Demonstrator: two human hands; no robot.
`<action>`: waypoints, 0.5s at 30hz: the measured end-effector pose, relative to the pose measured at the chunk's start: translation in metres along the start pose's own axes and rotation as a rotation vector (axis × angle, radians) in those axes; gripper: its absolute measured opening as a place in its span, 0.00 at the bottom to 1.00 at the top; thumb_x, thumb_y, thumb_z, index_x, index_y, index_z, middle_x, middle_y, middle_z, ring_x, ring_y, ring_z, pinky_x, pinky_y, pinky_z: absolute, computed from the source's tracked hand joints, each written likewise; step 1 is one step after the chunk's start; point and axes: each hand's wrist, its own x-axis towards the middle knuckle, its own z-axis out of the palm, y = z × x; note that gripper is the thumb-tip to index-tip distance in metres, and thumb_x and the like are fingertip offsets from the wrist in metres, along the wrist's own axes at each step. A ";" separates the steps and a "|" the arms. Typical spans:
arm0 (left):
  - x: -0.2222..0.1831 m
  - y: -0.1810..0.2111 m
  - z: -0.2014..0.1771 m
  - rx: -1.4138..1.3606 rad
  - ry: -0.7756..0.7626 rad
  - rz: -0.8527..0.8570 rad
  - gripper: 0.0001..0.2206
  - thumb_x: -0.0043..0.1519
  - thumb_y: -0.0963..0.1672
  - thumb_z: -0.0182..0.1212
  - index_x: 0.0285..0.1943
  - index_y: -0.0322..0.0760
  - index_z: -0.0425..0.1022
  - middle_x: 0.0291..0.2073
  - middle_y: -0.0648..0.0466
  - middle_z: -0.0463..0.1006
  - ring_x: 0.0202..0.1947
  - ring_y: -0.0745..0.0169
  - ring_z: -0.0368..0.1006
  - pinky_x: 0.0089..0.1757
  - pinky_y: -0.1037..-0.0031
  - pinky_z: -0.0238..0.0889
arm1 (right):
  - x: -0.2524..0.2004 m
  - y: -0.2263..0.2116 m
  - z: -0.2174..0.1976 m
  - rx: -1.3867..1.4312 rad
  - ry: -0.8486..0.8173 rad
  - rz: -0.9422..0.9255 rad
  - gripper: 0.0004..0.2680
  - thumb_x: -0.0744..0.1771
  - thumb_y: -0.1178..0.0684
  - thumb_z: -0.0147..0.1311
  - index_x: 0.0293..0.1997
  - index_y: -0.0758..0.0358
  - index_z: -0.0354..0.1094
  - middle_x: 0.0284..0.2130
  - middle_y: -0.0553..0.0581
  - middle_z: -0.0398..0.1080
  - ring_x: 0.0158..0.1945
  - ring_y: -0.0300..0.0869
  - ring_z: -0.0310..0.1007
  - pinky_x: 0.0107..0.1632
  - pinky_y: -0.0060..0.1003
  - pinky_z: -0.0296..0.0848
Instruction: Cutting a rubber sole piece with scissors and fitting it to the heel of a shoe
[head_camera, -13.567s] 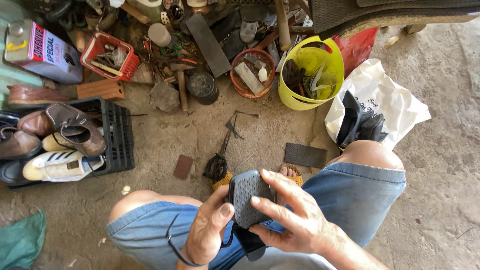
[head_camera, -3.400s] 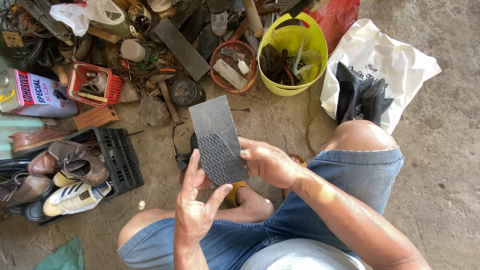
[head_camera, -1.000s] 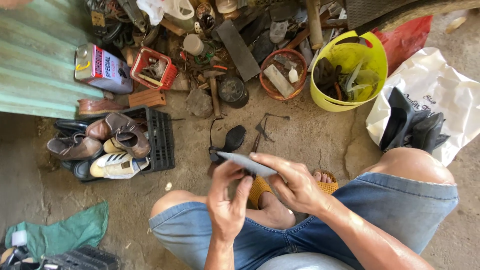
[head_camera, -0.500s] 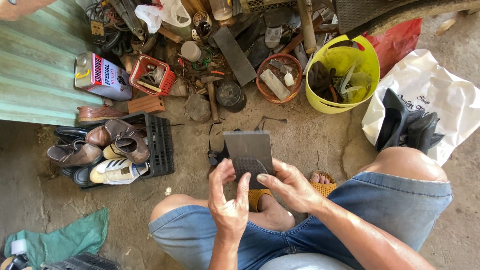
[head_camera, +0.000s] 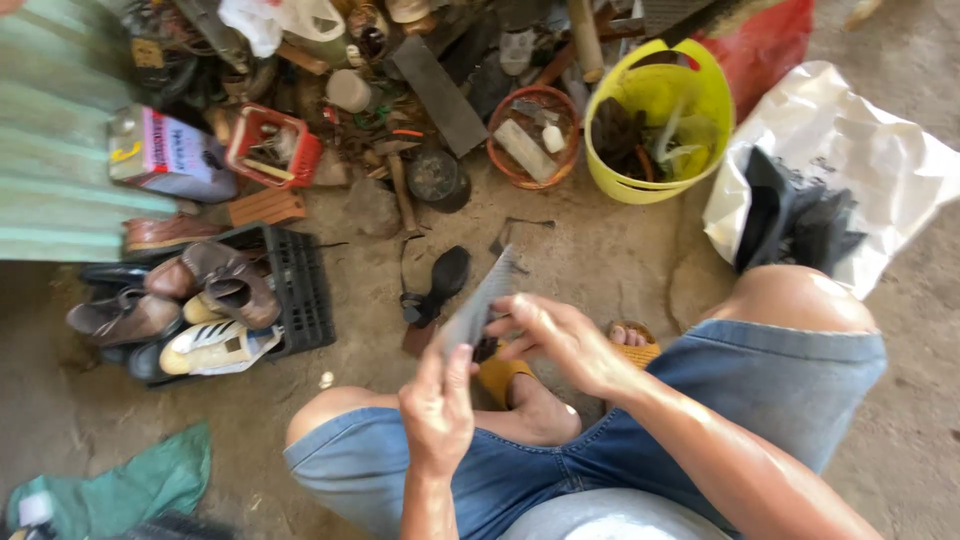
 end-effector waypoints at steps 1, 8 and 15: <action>0.001 -0.003 0.000 0.009 0.014 -0.002 0.14 0.67 0.48 0.53 0.54 0.41 0.78 0.26 0.54 0.86 0.24 0.63 0.83 0.31 0.72 0.72 | 0.001 0.003 -0.002 -0.001 -0.016 -0.003 0.22 0.67 0.40 0.43 0.62 0.67 0.69 0.49 0.61 0.80 0.41 0.43 0.82 0.47 0.35 0.80; 0.003 -0.014 -0.013 -0.654 0.179 -0.196 0.13 0.66 0.44 0.57 0.29 0.32 0.69 0.26 0.53 0.69 0.21 0.57 0.74 0.26 0.66 0.84 | 0.009 0.004 -0.007 -0.335 0.292 -0.407 0.23 0.63 0.48 0.63 0.65 0.54 0.61 0.54 0.55 0.71 0.50 0.38 0.75 0.51 0.34 0.79; 0.002 -0.020 -0.010 -0.816 0.177 -0.283 0.12 0.64 0.42 0.62 0.27 0.36 0.68 0.32 0.49 0.79 0.25 0.59 0.76 0.26 0.67 0.83 | 0.025 0.027 -0.014 0.143 0.113 -0.286 0.12 0.64 0.58 0.62 0.51 0.66 0.70 0.40 0.59 0.79 0.39 0.41 0.79 0.39 0.33 0.82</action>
